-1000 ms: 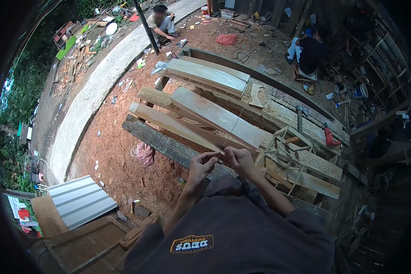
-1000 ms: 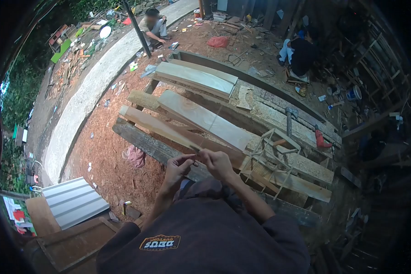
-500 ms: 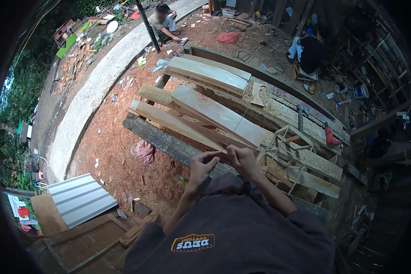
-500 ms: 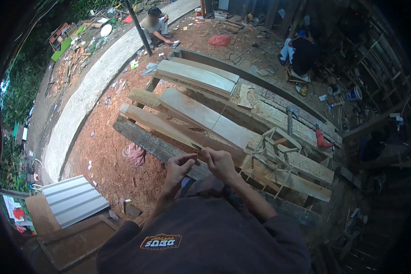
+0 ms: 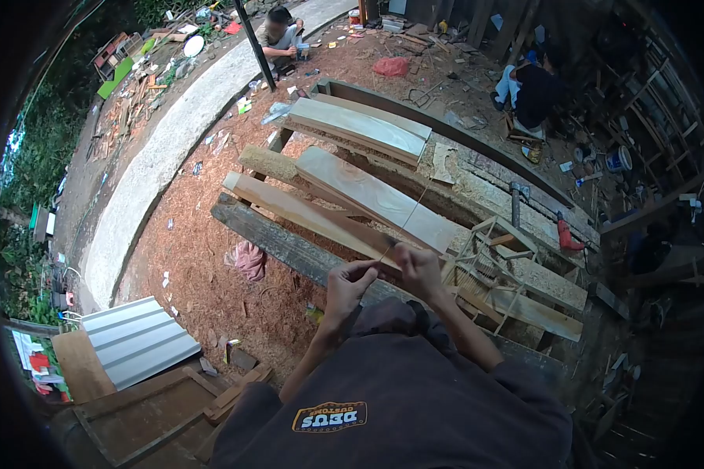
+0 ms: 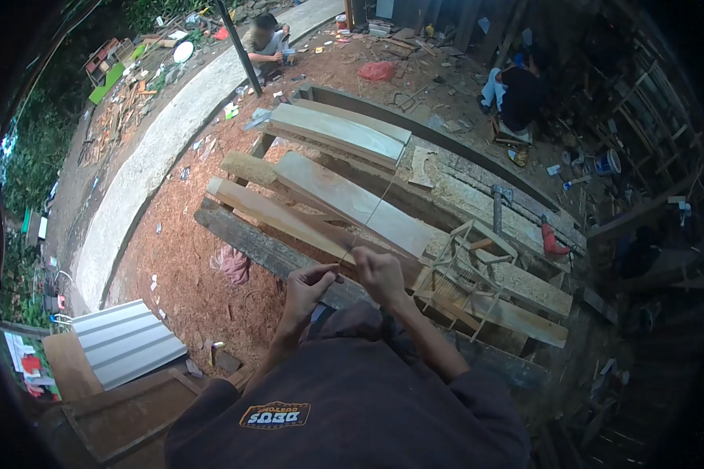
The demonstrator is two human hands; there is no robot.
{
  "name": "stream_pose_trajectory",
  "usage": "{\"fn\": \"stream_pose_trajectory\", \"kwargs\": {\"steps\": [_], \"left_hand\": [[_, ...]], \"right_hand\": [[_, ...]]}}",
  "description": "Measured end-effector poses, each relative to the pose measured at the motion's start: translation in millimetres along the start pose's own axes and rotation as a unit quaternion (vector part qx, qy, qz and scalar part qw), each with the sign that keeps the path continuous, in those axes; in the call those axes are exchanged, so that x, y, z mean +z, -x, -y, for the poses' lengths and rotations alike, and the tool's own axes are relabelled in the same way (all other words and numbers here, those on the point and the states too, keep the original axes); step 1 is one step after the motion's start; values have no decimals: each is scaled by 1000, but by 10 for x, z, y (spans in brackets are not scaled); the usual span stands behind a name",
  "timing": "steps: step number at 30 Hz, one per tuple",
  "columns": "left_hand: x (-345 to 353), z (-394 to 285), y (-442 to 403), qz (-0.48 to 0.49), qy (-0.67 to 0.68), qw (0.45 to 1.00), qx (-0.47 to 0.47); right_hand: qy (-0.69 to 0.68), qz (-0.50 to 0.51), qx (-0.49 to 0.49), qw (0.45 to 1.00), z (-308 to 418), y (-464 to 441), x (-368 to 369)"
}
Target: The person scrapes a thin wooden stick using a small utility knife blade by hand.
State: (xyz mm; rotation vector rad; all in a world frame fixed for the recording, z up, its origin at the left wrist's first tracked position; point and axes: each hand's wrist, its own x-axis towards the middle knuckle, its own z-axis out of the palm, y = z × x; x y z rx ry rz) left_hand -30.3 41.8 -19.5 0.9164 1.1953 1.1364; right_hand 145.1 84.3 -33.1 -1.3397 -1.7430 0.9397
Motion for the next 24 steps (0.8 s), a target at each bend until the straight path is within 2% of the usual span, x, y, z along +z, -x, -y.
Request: {"fn": "stream_pose_trajectory", "kwargs": {"steps": [2,6,10,13,14,18,21,22,24], "left_hand": [[-11,4,9,-2,-3,1000,-5],[-12,-1,-1,-8,8,1000,-8],[-63,36,-5,4,-9,1000,17],[-72,37,-3,-6,-5,1000,1],[-59,9,10,-3,-10,1000,0],[-63,-2,43,-8,-20,1000,0],[-74,37,5,-9,-7,1000,5],[-86,43,9,-10,-3,1000,4],[-66,60,-8,-13,-8,1000,22]], "right_hand": [[14,23,-93,995,41,57,90],[5,-22,37,999,-134,-106,22],[18,29,-84,996,55,34,136],[1,-63,-22,998,-75,-72,103],[32,-47,34,998,-230,-128,68],[35,10,-15,999,35,11,76],[22,-34,-16,999,-20,6,60],[20,-36,38,998,-76,-17,20],[25,-37,8,999,-49,7,41]]}}
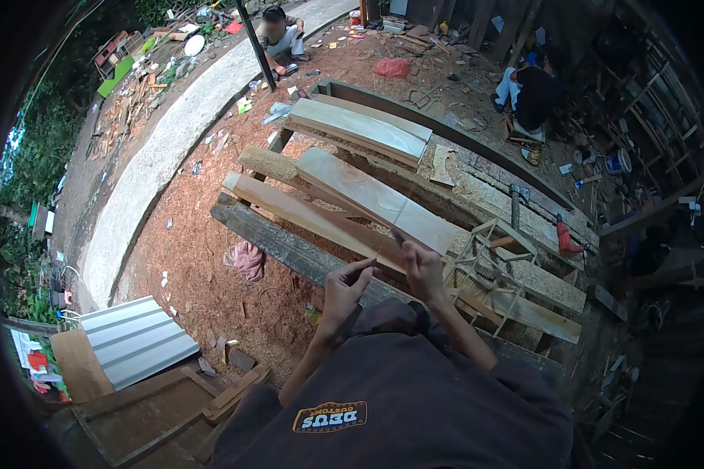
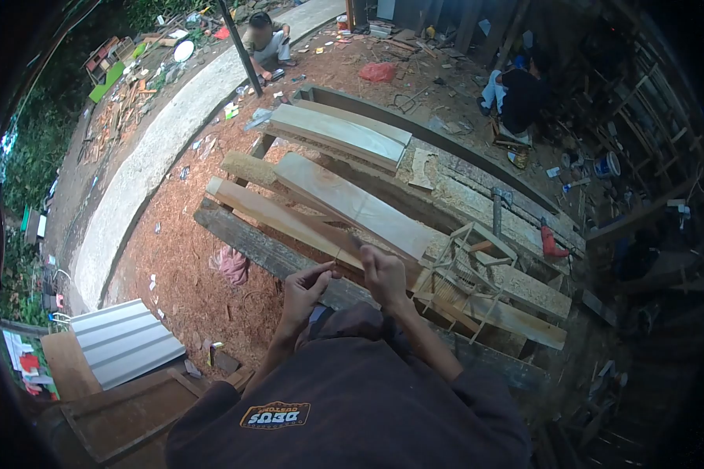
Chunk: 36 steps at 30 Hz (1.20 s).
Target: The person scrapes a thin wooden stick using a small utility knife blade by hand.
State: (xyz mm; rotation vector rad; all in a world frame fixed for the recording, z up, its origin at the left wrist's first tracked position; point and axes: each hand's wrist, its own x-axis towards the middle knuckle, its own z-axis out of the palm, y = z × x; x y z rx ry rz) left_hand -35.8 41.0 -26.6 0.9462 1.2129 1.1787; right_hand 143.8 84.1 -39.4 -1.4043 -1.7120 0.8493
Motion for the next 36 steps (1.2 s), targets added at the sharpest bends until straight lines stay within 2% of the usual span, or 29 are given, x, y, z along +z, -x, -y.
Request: {"fn": "stream_pose_trajectory", "kwargs": {"steps": [1,2,5,6,9,12,15,19,23,24,27,28,31,32,35,36], "left_hand": [[3,8,1,-1,-4,1000,8],[-3,15,7,-4,-4,1000,1],[-1,3,-39,-2,-10,1000,-4],[-15,-8,-45,1,-16,1000,0],[-10,-71,-11,-3,-14,1000,-19],[39,-28,24,16,-18,1000,-20],[45,-16,34,30,-20,999,-7],[21,-132,81,30,6,999,-30],[-28,-6,86,25,-19,999,-23],[-20,-48,85,27,-20,999,-28],[-27,-91,70,24,-30,997,-66],[-33,-91,77,24,-35,996,-84],[12,2,92,40,11,999,16],[23,-2,74,35,15,999,0],[43,-84,82,22,26,998,-45],[26,-118,81,25,27,998,-54]], "right_hand": [[1,-2,-13,1000,40,28,7],[45,46,-16,998,99,62,-4],[21,-17,-35,999,-50,39,55],[-3,-24,23,999,-101,-5,16],[39,-24,34,998,-114,-35,-42],[3,5,-80,997,89,99,83],[12,39,-91,995,109,99,98],[38,15,-56,998,243,41,17],[67,45,-156,984,204,147,96],[48,76,-131,987,204,112,28],[78,39,-44,995,94,18,9],[66,45,-58,995,108,41,12],[61,61,-177,980,190,142,55],[48,61,-161,984,168,132,63],[42,60,-14,997,127,31,-19],[46,68,-46,996,129,41,-7]]}}
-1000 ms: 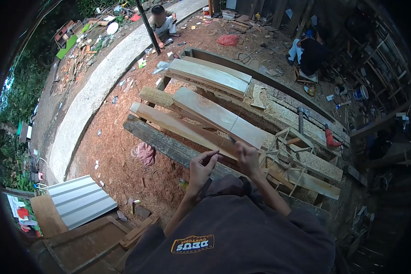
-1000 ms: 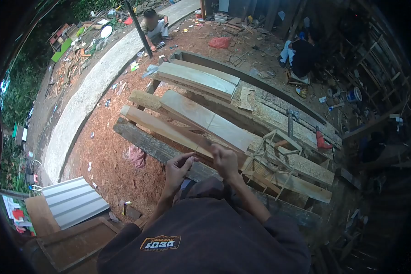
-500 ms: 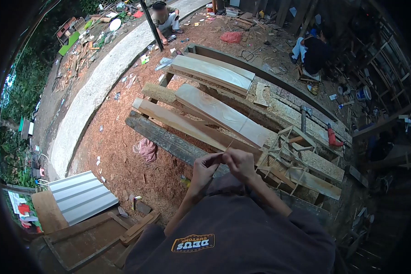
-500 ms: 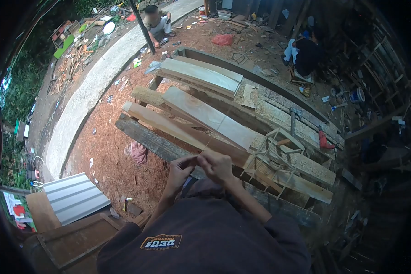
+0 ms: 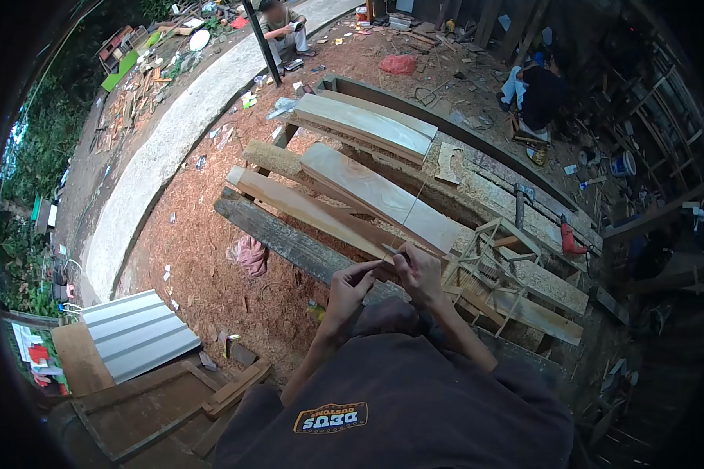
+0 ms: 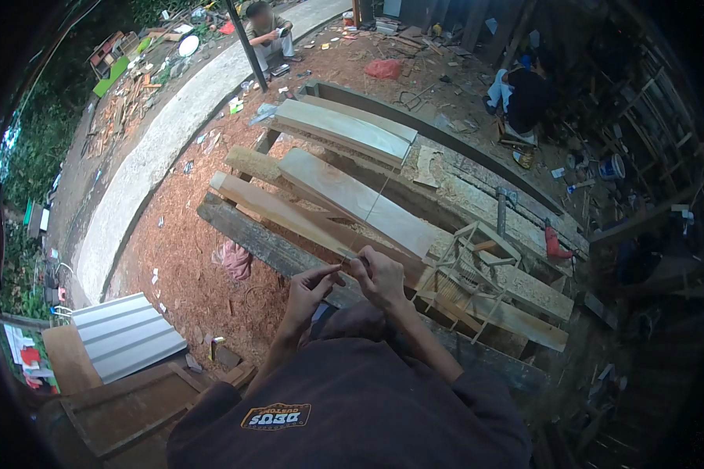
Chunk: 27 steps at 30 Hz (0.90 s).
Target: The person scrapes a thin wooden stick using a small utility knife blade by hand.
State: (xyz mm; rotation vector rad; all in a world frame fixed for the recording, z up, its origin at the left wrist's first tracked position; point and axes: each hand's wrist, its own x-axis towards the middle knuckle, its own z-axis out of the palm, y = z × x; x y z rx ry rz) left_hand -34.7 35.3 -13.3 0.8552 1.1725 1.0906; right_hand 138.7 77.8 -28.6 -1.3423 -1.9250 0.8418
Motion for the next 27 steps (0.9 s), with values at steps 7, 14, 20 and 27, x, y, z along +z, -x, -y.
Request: {"fn": "stream_pose_trajectory", "kwargs": {"steps": [7,14,20,27], "left_hand": [[-32,119,-13,23,19,1000,-1],[22,14,-53,29,-4,999,19],[-2,19,-48,19,-14,1000,-4],[-26,114,-55,17,-28,999,25]], "right_hand": [[51,2,-66,997,-14,44,-38],[24,-13,-73,997,-3,88,23],[-1,-29,18,999,-13,18,-49],[-11,-23,41,999,-135,-31,-54]]}}
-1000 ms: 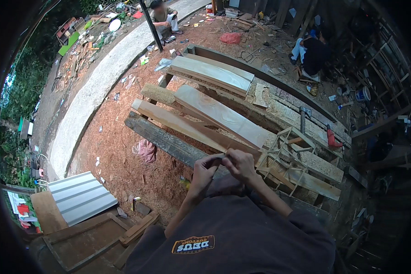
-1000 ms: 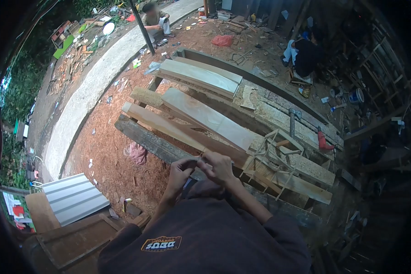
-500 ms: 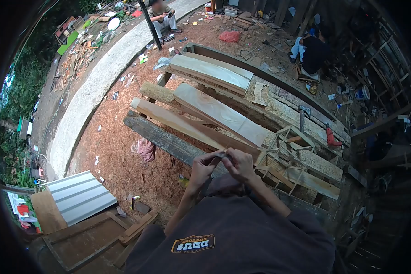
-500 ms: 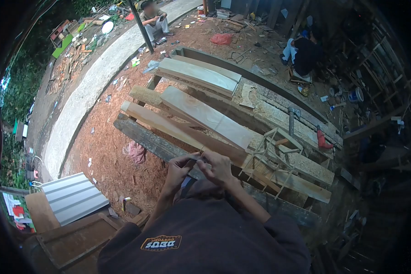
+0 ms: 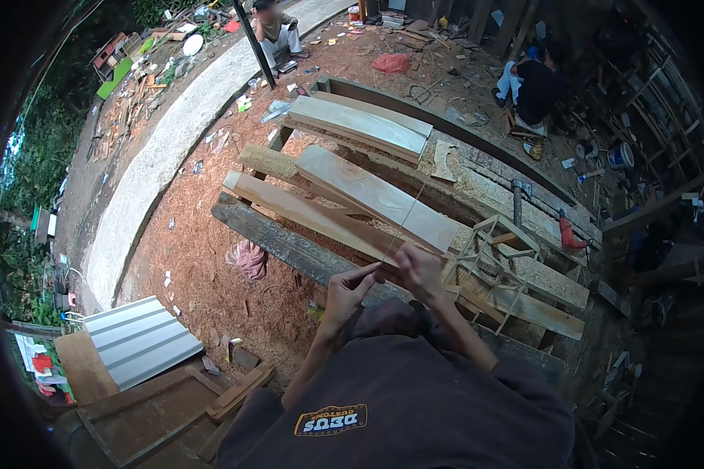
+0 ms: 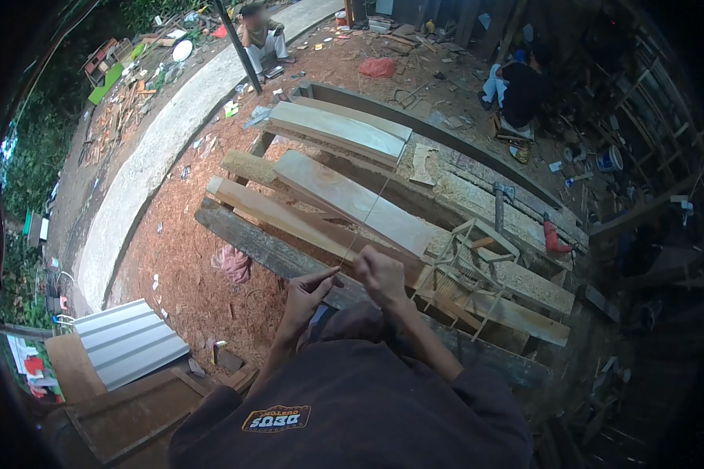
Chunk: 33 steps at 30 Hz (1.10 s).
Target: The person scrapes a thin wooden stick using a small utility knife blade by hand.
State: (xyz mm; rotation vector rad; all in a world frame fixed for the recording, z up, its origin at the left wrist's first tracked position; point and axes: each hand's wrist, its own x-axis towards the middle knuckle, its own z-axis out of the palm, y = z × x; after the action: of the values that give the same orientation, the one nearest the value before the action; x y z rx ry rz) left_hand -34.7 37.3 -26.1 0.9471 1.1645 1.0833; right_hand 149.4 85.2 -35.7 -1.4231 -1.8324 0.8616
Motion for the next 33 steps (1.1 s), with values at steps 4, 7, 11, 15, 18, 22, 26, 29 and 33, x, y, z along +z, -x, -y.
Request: {"fn": "stream_pose_trajectory", "kwargs": {"steps": [4,7,11,15,18,22,26,29,33], "left_hand": [[24,-5,-18,-6,-6,1000,11],[19,84,-70,-6,-14,1000,25],[-10,-26,-91,-17,-41,999,13],[3,1,-97,0,-50,998,34],[-7,9,-144,6,-42,999,27],[-37,-20,-124,6,-51,998,22],[-20,5,-110,8,-82,996,38],[-53,-43,-76,3,-65,998,20],[-88,-35,-13,12,-59,998,23]], "right_hand": [[10,14,-91,996,100,53,11],[7,4,-89,996,29,25,24],[-17,-33,-12,999,-5,-56,-37],[2,7,-78,997,76,58,10],[0,-3,-42,999,-100,-18,-17],[-9,-15,-12,1000,-23,-97,-64],[-20,28,-69,997,-16,11,46],[-66,-68,19,995,-342,-117,120],[-24,15,-31,999,31,-22,48]]}}
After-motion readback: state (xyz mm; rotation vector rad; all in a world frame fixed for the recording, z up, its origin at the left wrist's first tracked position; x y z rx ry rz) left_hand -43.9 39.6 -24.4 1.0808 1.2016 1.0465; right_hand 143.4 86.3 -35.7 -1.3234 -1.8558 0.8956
